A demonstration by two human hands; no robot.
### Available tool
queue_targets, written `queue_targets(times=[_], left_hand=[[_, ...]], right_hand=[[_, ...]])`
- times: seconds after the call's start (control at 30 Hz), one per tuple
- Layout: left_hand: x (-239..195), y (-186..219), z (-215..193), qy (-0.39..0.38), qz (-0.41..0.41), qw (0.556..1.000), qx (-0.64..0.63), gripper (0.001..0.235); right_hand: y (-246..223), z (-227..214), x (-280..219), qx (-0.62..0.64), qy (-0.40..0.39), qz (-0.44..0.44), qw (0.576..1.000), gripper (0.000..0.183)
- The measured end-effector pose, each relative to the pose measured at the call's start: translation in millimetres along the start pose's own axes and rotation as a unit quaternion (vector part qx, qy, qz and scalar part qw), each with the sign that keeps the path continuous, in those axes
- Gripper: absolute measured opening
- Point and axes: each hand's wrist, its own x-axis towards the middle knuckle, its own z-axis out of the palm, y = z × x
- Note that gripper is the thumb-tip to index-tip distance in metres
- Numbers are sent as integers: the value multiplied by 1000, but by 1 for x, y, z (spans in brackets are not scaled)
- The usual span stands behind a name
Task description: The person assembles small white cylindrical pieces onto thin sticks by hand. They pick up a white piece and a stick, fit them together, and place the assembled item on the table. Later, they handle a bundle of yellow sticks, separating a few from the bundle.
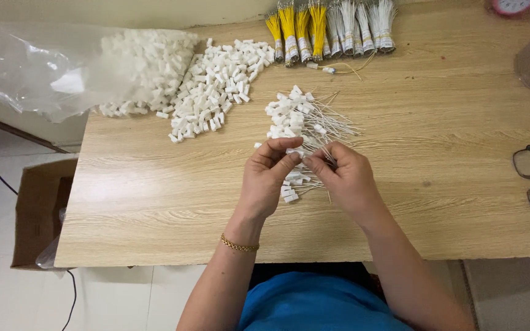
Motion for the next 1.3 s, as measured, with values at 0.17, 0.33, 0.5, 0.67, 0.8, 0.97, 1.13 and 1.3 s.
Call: queue_targets(times=[0.17,0.33,0.5,0.67,0.8,0.97,1.13,1.3], left_hand=[[3,-13,-4,13,-20,999,-45,24],[5,-12,-1,15,-30,996,-80,23],[4,-9,5,23,-32,999,-38,22],[5,-18,5,42,-27,998,-42,25],[8,-26,-2,59,-27,997,-32,28],[11,-42,-17,74,-35,996,-34,30],[18,-21,-26,87,-33,996,-9,31],[69,29,-106,237,157,834,473,26]], right_hand=[[13,2,3,35,-28,3,999,13],[21,4,5,-5,-15,-30,999,9],[19,7,7,-47,3,-72,996,8],[17,11,10,-54,11,-77,995,12],[19,15,11,-89,-1,-85,992,11],[30,25,17,-90,-17,-56,994,14],[38,27,23,-129,-39,-45,990,15],[36,20,33,-169,-54,-4,984,24]])
